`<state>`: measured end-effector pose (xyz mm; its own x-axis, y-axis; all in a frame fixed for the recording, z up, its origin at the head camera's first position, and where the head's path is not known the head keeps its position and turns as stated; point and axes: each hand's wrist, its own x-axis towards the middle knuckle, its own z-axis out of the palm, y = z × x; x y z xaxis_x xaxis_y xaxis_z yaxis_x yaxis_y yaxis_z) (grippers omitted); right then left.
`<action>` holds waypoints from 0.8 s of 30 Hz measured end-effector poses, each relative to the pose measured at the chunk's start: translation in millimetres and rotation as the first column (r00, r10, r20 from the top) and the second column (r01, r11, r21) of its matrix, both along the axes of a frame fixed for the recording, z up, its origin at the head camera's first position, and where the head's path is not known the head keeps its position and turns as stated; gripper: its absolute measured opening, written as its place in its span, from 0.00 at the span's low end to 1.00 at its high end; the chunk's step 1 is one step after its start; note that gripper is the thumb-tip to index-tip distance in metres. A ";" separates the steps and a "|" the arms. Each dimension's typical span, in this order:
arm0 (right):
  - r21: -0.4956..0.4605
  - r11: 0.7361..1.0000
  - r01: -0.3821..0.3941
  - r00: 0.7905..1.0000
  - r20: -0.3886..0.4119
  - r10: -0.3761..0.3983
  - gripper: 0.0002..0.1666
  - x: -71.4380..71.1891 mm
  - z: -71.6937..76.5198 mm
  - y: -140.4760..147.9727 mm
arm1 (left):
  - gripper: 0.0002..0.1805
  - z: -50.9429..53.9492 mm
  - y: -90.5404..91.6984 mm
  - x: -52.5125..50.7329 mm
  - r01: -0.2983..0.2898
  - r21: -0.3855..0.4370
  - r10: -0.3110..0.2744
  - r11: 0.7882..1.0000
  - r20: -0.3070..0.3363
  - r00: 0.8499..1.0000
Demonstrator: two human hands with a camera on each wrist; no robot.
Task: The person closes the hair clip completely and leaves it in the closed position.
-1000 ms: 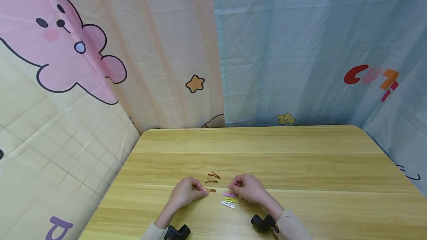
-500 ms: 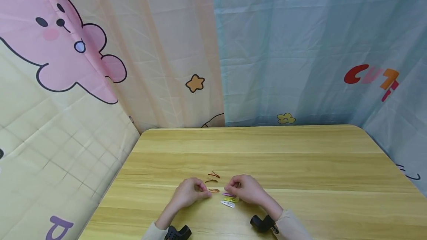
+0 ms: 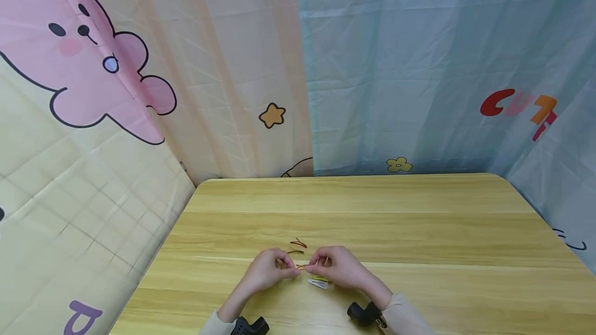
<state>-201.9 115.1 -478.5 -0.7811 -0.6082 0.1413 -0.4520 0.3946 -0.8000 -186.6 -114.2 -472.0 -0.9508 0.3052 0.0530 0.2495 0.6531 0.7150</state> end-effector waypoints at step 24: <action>-0.056 0.998 -0.041 0.996 -0.079 0.036 0.10 0.6 0.5 -1.6 | 0.11 11.8 11.0 9.4 0.002 0.023 -0.002 1.000 0.002 1.000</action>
